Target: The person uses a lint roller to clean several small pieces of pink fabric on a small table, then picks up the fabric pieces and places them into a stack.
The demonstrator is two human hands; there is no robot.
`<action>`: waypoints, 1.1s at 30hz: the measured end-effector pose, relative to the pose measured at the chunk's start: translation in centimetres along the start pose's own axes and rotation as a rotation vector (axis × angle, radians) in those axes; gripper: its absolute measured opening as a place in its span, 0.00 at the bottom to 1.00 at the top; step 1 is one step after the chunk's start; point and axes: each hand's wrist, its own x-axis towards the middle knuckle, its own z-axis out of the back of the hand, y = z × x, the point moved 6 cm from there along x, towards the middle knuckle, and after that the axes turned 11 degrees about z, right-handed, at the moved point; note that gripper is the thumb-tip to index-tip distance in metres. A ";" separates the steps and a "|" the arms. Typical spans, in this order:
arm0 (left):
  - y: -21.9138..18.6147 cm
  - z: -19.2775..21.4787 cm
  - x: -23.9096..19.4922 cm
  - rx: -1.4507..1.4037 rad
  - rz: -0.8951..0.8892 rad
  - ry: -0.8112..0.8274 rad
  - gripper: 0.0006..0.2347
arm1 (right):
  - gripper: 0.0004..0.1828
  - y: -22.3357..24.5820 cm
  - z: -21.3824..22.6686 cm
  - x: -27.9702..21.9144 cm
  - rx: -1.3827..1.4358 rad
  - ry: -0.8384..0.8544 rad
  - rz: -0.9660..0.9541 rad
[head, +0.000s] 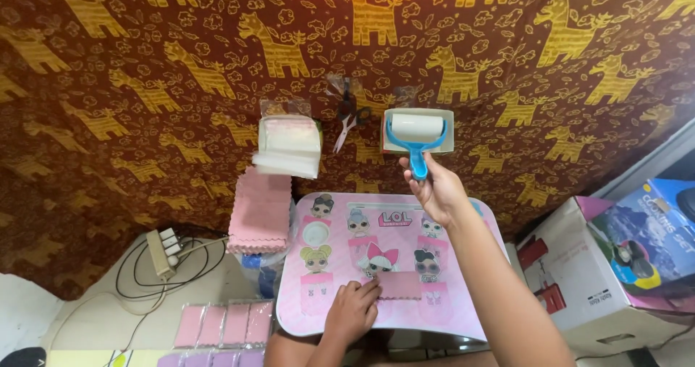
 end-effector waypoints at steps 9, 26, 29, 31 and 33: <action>-0.1 0.2 0.1 -0.014 0.041 0.062 0.18 | 0.39 -1.5 3.4 -6.1 -0.937 -0.058 -0.104; 3.7 7.4 4.1 -0.497 0.556 0.167 0.15 | 0.22 -14.3 24.1 -10.9 -1.972 -0.036 0.435; 4.8 14.5 8.1 -0.246 0.593 0.088 0.12 | 0.23 -13.9 23.5 -11.2 -1.952 -0.047 0.324; 5.3 18.7 10.9 -0.042 0.452 0.002 0.11 | 0.24 -13.8 23.4 -11.4 -1.930 -0.050 0.247; 5.5 23.8 12.3 0.055 0.306 -0.308 0.14 | 0.23 -13.8 23.4 -11.4 -1.935 -0.046 0.278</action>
